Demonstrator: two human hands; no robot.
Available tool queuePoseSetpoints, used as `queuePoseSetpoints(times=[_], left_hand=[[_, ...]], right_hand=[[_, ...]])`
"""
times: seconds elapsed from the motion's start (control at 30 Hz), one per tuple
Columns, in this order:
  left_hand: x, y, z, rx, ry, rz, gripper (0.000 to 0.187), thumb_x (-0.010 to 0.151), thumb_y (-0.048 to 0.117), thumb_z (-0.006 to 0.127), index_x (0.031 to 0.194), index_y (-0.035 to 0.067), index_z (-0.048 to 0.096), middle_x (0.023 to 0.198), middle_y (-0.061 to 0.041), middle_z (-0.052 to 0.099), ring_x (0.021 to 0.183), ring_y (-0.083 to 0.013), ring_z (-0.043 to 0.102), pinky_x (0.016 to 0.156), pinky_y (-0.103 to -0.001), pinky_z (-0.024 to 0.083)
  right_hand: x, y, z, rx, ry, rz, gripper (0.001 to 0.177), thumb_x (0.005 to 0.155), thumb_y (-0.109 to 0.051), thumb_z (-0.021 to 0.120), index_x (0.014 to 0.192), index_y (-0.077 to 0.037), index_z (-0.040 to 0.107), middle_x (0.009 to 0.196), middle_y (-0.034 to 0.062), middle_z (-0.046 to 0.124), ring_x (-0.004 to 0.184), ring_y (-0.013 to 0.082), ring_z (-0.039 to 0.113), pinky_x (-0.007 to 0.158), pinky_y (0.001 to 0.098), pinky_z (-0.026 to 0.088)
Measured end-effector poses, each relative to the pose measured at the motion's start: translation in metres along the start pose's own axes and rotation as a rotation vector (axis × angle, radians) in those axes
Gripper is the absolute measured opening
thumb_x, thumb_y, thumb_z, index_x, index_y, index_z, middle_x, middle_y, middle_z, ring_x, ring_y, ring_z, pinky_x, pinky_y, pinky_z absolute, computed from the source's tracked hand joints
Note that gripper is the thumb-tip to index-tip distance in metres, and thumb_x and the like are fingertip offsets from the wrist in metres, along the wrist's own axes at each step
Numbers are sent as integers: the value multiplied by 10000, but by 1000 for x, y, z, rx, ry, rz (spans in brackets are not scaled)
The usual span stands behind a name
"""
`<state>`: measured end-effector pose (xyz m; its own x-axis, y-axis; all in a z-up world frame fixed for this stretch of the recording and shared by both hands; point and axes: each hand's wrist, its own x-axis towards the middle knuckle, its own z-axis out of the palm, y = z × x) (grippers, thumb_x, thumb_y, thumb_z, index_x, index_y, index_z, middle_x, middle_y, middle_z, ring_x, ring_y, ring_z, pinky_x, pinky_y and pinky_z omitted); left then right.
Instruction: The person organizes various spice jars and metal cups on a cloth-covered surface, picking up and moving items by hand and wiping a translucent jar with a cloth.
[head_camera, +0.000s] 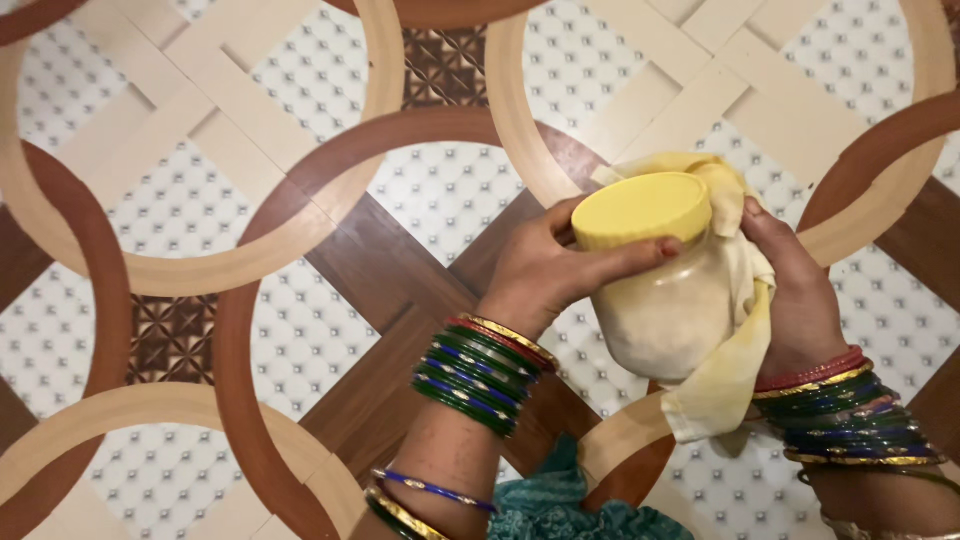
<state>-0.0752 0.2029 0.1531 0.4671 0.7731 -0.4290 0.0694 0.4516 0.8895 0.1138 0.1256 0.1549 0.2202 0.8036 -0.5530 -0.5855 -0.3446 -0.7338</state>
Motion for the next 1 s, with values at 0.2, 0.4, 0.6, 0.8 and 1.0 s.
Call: queuePoseSetpoints(times=[0.2,0.4,0.6,0.8,1.0], left_hand=[[-14,19,40,114,450,119,1027,658,516,885,1423,-73,532,1178,-206,738,1070,-210,752,895,-318,614],[-25,38,42,193,442,-2,973,596,539,878,1344,-31,628,1074,-192,783,944,-208,783,811,-312,624],[-29,55,33,84,449,-32,836,534,547,881,1122,-20,702,923,-112,785,796,-168,778,719,-295,634],[-17,65,27,28,401,-115,923,522,567,886,1193,-18,642,1015,-180,747,806,-208,774,705,-309,639],[-12,64,41,18,552,-23,994,604,580,914,1281,-64,577,1126,-174,717,935,-191,738,807,-297,600]], right_hand=[[-15,4,23,55,170,-129,435,1047,-333,496,1385,-71,576,1271,56,666,1124,178,650,993,340,535],[-50,15,51,-477,419,-272,525,1085,-417,386,1408,-44,565,1152,63,640,955,141,589,838,328,506],[-60,-2,62,-337,135,-429,525,1088,-379,406,1436,5,496,1334,88,612,1175,164,605,1017,331,494],[-38,-28,38,-4,154,-64,500,1064,-410,463,1436,-89,556,1274,54,654,1096,173,645,953,344,527],[-33,-27,42,-82,86,-344,576,1064,-352,480,1570,-101,364,1464,45,536,1286,161,565,1078,331,474]])
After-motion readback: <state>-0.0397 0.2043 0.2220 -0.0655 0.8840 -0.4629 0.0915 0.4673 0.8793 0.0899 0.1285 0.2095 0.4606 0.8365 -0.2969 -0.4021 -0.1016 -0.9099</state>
